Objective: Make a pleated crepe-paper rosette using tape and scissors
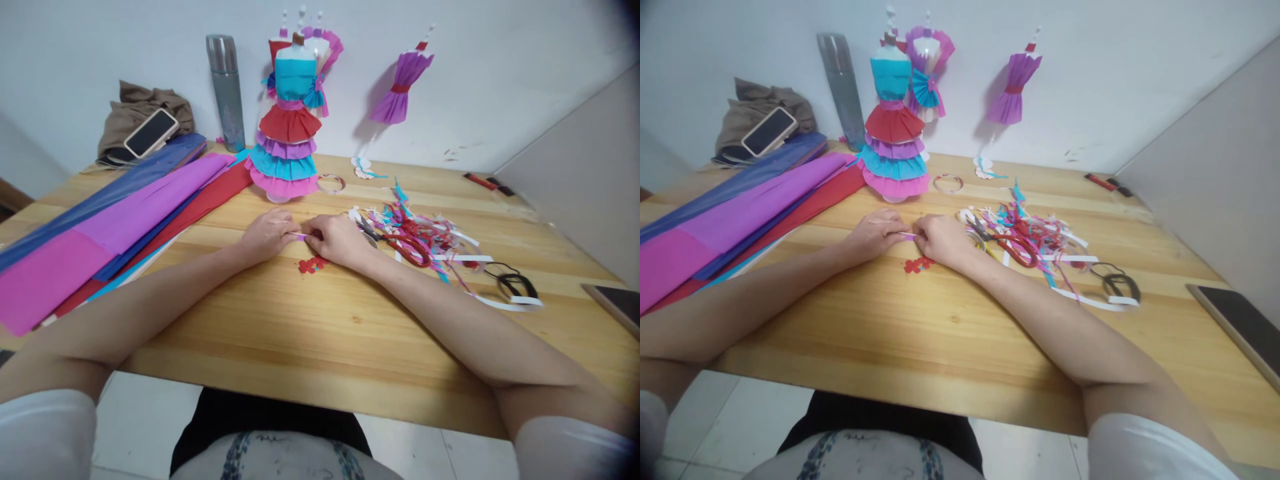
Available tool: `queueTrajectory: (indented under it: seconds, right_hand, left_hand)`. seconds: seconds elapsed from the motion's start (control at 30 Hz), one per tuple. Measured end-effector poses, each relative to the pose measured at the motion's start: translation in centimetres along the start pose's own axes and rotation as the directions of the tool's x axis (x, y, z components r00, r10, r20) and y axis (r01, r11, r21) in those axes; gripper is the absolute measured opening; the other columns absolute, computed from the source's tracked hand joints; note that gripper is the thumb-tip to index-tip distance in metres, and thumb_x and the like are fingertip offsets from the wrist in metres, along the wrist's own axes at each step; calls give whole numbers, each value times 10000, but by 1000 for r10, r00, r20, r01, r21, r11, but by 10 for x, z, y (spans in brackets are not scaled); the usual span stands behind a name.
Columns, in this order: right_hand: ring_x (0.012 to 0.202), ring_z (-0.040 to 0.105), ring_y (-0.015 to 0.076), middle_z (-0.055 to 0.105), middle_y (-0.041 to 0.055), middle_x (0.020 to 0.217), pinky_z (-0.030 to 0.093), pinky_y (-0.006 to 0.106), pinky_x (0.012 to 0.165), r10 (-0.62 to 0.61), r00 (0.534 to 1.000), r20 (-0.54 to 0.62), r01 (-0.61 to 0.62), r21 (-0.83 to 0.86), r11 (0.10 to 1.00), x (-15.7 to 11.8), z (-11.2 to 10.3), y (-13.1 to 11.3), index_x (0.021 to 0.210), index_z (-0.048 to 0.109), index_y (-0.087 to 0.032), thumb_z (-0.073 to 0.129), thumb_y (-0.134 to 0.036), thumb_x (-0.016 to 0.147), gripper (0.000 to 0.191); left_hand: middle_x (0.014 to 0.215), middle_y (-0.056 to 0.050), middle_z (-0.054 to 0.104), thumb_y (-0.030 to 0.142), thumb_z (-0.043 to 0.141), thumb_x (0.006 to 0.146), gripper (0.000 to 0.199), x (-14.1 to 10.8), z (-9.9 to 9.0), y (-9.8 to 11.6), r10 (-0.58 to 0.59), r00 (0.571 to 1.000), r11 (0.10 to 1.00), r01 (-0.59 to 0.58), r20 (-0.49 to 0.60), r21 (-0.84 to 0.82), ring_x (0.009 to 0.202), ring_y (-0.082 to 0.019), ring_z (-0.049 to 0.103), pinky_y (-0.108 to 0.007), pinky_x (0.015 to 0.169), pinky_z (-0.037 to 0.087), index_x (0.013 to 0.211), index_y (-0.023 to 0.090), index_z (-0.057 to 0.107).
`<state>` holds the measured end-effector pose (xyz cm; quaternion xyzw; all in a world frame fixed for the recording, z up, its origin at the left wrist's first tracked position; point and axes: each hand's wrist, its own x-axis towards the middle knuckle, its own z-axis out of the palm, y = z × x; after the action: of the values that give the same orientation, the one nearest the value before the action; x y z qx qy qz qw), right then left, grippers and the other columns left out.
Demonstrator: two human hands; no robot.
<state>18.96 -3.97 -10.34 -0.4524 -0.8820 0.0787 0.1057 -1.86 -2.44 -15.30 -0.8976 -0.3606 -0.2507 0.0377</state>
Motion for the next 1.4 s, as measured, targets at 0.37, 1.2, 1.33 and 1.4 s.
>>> queueTrajectory:
  seconds: [0.37, 1.2, 1.33, 1.4]
  right_hand:
    - [763, 618, 207, 742, 109, 872, 361, 300, 695, -70, 997, -32, 69, -17, 997, 0, -4, 1, 895, 733, -143, 591, -169, 924, 147]
    - [656, 556, 142, 644, 6, 732, 417, 272, 630, 137, 942, -305, 93, 634, 768, -14, -57, -12, 867, 664, -172, 679, -325, 838, 156]
    - [624, 501, 137, 580, -4, 671, 384, 277, 600, 145, 932, -333, 119, 657, 745, -9, -61, -9, 797, 659, -178, 647, -369, 853, 200]
    - [634, 509, 142, 583, 4, 680, 392, 281, 599, 147, 915, -375, 156, 666, 729, -5, -61, -4, 779, 662, -183, 648, -399, 848, 228]
  left_hand:
    - [802, -69, 685, 455, 504, 1064, 464, 0, -2, -1, 10, 1000, 1000, -10, -2, 0, 802, -187, 615, -307, 732, 451, 831, 177, 794]
    - [721, -22, 769, 355, 593, 980, 314, 33, -75, 46, -367, 923, 829, 270, -113, -489, 649, -143, 676, -242, 620, 523, 815, 175, 790]
    - [789, -23, 790, 343, 577, 999, 289, 42, -83, 49, -327, 937, 854, 239, -119, -463, 728, -150, 706, -245, 683, 549, 925, 193, 813]
    - [833, -25, 800, 346, 572, 1007, 289, 49, -85, 48, -286, 948, 878, 202, -137, -433, 767, -154, 713, -250, 716, 552, 939, 205, 815]
